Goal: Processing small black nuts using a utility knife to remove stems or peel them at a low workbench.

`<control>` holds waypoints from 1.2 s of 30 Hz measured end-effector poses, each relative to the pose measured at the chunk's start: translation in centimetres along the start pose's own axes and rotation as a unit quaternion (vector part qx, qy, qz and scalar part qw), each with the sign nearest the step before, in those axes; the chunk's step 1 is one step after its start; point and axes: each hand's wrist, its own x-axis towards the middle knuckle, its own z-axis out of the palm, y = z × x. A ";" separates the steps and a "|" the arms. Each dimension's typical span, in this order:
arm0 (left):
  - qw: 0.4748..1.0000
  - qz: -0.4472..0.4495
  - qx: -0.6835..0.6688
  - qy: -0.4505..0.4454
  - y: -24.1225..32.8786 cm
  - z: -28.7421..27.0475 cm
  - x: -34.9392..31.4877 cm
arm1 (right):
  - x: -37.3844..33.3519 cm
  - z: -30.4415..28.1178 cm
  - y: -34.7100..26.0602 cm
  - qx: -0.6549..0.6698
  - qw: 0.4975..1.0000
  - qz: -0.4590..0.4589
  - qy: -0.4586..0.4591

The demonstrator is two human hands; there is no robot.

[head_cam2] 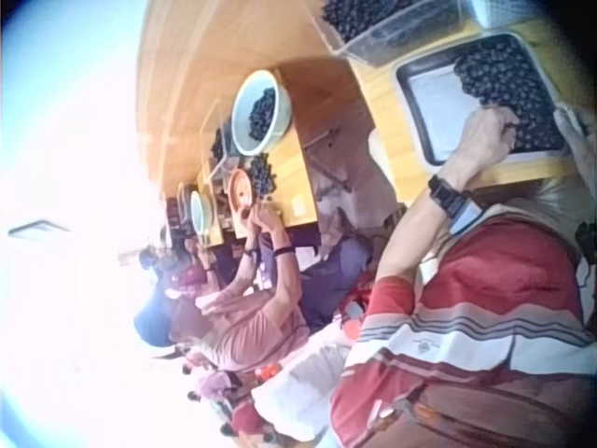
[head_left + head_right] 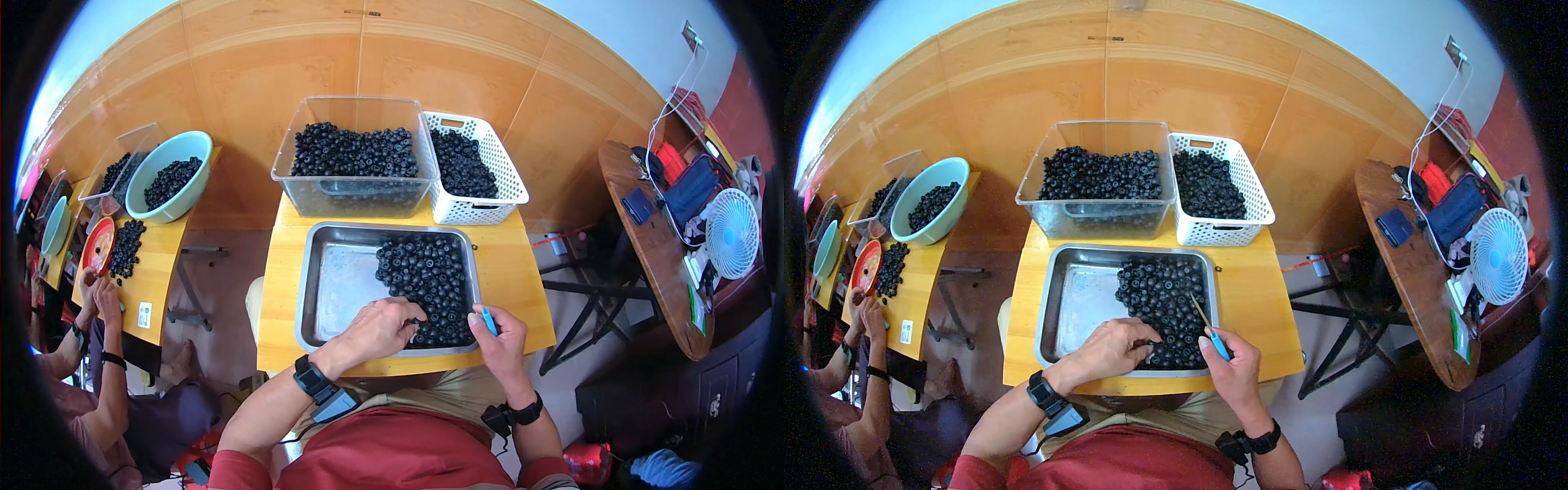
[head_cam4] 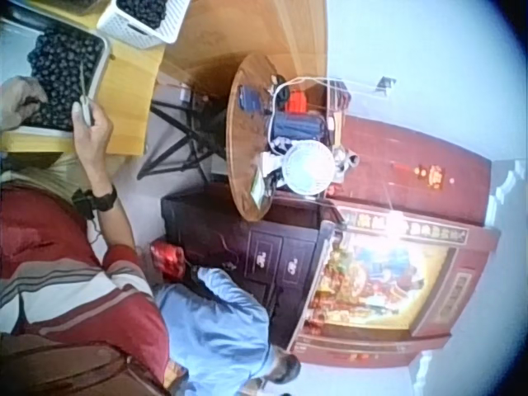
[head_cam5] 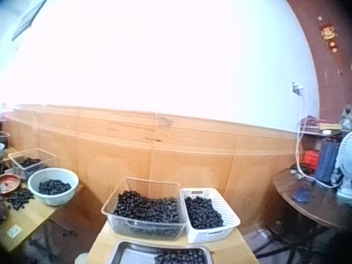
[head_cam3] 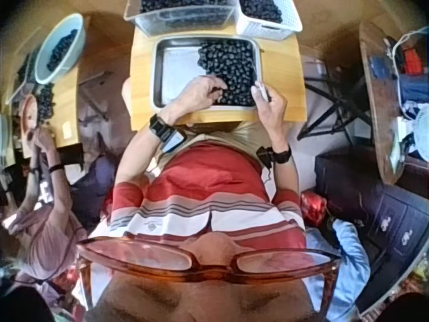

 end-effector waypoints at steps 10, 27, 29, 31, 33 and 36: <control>0.994 -0.017 -0.101 0.043 0.6 -1.2 -0.3 | 0.1 0.9 1.3 -0.080 0.996 -0.039 0.009; 0.962 -0.116 -0.226 0.103 -1.2 -2.1 1.2 | 2.7 2.3 1.9 -0.077 0.996 -0.029 0.029; 0.954 -0.113 -0.252 0.115 -1.5 -2.0 1.4 | 3.0 2.4 1.9 -0.068 0.996 -0.042 0.037; 0.951 -0.101 -0.265 0.120 -2.5 -1.8 1.6 | 3.1 2.4 1.8 -0.071 0.997 -0.020 0.028; 0.941 -0.129 -0.298 0.094 -3.0 -1.8 1.6 | 3.2 2.4 1.6 -0.073 0.997 0.000 0.022; 0.911 -0.151 -0.378 0.063 -3.2 -1.9 1.8 | 3.2 2.2 1.4 -0.068 0.997 -0.002 0.024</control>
